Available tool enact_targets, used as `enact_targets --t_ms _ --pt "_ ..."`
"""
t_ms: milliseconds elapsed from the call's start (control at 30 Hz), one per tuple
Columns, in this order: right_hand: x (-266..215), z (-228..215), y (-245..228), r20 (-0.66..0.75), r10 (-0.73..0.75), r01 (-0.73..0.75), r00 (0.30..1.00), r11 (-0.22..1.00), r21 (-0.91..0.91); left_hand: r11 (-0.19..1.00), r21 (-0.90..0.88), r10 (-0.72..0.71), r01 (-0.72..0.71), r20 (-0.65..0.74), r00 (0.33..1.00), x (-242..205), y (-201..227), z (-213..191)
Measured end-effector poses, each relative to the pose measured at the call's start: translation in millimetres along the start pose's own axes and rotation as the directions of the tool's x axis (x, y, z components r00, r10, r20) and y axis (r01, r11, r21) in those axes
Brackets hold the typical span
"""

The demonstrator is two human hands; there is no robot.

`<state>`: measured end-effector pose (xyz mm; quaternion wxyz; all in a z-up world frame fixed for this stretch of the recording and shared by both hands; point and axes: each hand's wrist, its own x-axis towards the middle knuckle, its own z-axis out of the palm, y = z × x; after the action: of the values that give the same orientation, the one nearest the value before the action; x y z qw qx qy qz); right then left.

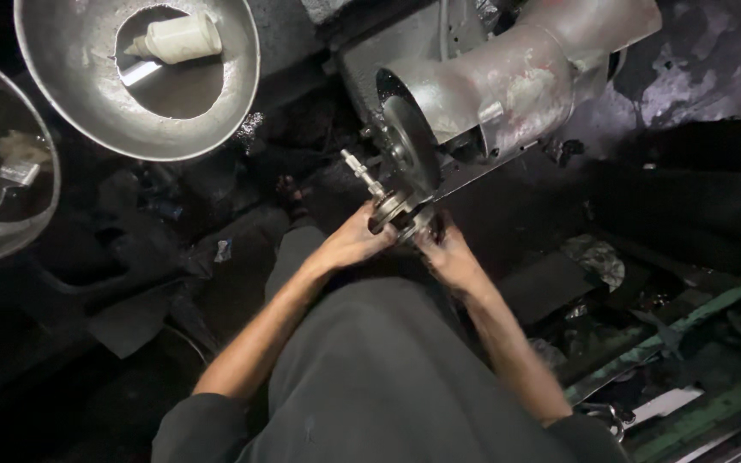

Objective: The person holds a cylindrical metal part against a rotating grinding wheel, rotating it by hand to grind the surface. They then dip the part into a liquid-filled bowl and wipe it with a cloth before returning to grind another metal part.

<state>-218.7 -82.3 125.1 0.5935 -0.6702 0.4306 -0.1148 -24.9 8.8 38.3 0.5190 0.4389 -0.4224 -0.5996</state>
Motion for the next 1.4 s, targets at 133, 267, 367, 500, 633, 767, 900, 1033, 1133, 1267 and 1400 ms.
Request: enact_targets --t_ms 133,267,367,500,633,767,900,1033,1133,1267,1400 --pt "-2.1 -4.0 -25.8 0.284 0.44 -0.524 0.852 0.733 0.434 0.959 -0.269 0.089 -0.09 -0.018 0.996 4.7 -41.3 -9.7" --pt "4.9 0.2 -56.2 0.245 0.527 -0.578 0.814 0.686 0.442 0.963 -0.246 -0.134 0.112 -0.075 0.988 9.4 -47.8 -10.1" --pt "15.8 0.1 -69.4 0.233 0.542 -0.587 0.807 0.697 0.411 0.951 -0.253 -0.212 0.177 -0.116 0.97 14.4 -28.1 -12.0" --pt "12.7 -0.3 -66.1 0.274 0.559 -0.619 0.783 0.657 0.43 0.874 -0.279 -0.444 0.397 -0.132 0.886 6.4 6.7 -4.4" --pt "17.5 -5.1 -55.4 0.261 0.614 -0.659 0.745 0.616 0.432 0.893 -0.213 -0.428 0.396 -0.131 0.895 19.1 20.6 -7.1" --pt "11.5 -6.5 -43.3 0.35 0.59 -0.676 0.727 0.526 0.517 0.88 -0.173 -0.463 0.442 -0.11 0.879 25.4 5.3 -1.6" --pt "15.5 -11.8 -34.6 0.36 0.59 -0.674 0.723 0.487 0.555 0.957 -0.178 -0.245 0.229 -0.071 0.967 39.6 -3.5 -2.3" --pt "9.4 -12.6 -10.5 0.344 0.61 -0.677 0.714 0.476 0.561 0.824 -0.191 -0.558 0.533 -0.109 0.823 37.9 -6.1 1.6" --pt "9.2 -11.1 8.0 0.406 0.465 -0.608 0.786 0.468 0.641 0.908 -0.234 -0.377 0.347 -0.096 0.921 36.5 -3.4 0.4" --pt "4.2 -0.1 10.6 -0.004 0.125 -0.125 0.992 0.989 -0.085 0.967 -0.105 -0.245 0.232 -0.14 0.959 23.9 12.1 1.3" --pt "-7.1 14.4 -9.0 -0.083 0.142 -0.163 0.986 0.909 -0.384 0.994 0.027 -0.104 0.109 -0.152 0.983 8.0 36.6 2.3"
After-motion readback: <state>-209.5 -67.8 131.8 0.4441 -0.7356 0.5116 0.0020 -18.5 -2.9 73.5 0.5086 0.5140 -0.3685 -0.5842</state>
